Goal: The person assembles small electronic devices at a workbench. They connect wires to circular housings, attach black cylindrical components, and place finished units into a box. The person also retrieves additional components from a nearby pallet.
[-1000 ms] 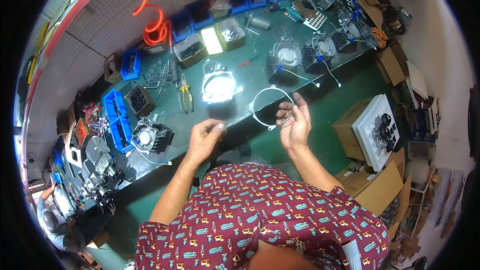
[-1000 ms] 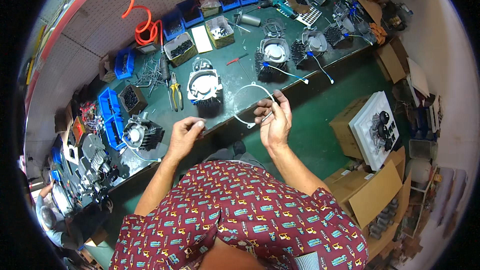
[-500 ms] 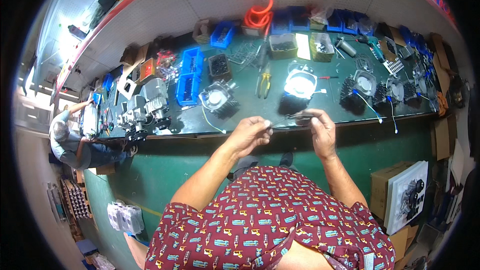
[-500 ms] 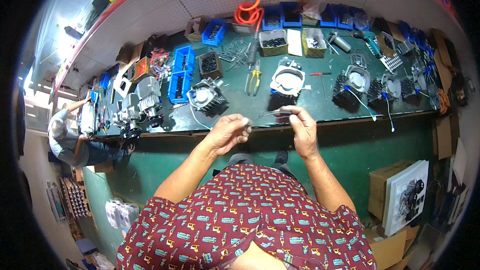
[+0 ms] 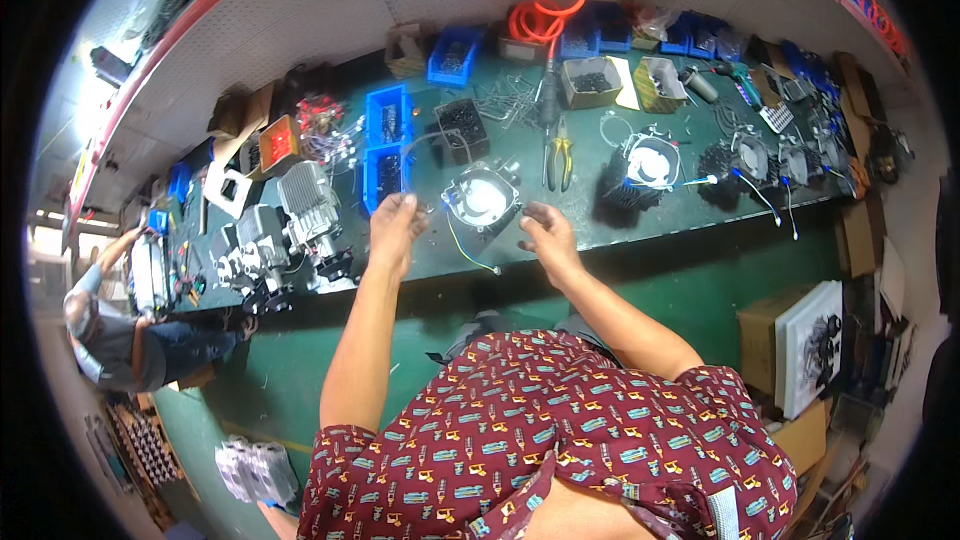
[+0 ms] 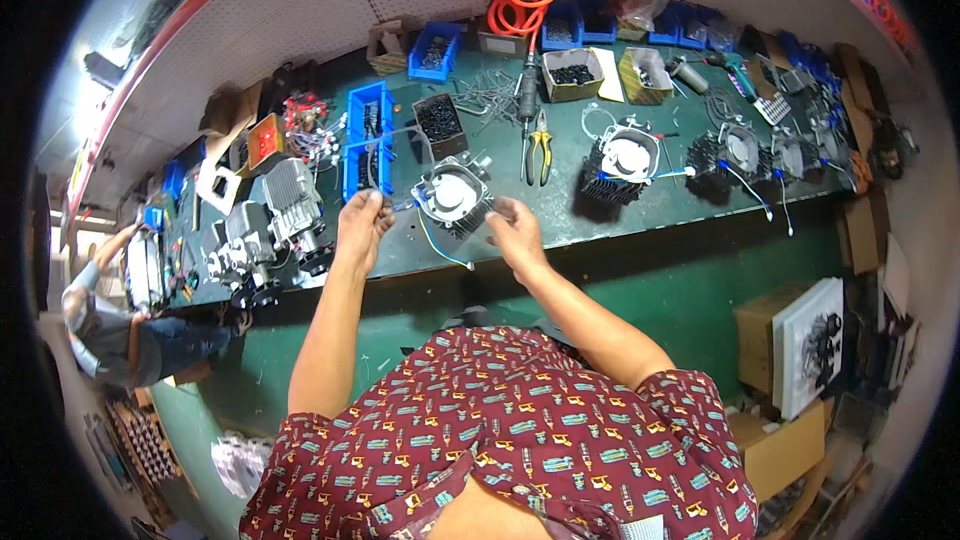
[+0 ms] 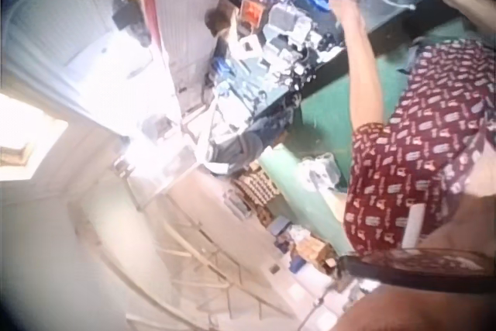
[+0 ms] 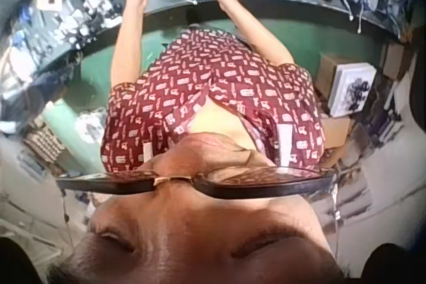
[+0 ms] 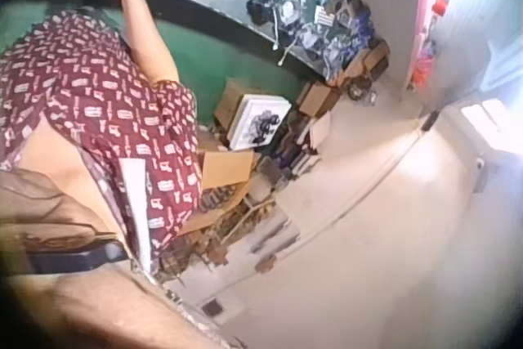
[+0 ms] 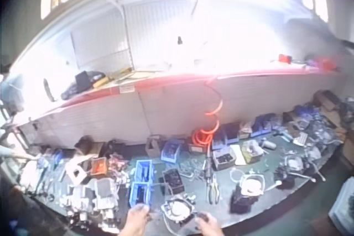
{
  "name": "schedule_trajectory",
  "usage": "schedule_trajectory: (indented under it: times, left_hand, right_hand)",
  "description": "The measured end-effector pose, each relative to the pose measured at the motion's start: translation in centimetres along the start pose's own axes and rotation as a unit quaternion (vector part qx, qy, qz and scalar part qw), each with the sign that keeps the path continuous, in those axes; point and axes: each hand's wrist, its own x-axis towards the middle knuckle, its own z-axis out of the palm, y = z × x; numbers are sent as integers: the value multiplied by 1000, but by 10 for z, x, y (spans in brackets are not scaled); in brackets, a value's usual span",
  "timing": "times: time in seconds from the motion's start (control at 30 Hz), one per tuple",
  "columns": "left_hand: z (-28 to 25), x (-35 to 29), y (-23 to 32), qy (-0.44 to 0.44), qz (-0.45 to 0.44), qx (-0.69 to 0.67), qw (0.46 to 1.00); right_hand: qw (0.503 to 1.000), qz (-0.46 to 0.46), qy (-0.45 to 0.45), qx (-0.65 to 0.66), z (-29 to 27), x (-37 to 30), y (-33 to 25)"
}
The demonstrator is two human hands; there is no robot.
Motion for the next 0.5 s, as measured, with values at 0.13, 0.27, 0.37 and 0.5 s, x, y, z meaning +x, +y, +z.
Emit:
schedule_trajectory:
  times: [0.13,0.27,0.37,0.5]
  left_hand:
    - [-4,55,-9,-51,-50,-9,997]
    - [0,70,-26,-86,-85,18,993]
    - [3,61,-34,-89,-98,10,991]
    - [-7,39,-47,-76,-108,-15,991]
  right_hand:
    - [997,23,73,15,41,13,2]
    - [990,-30,113,-81,55,28,-2]
    - [987,-75,71,-127,28,58,19]
    - [975,-117,33,-187,41,62,-14]
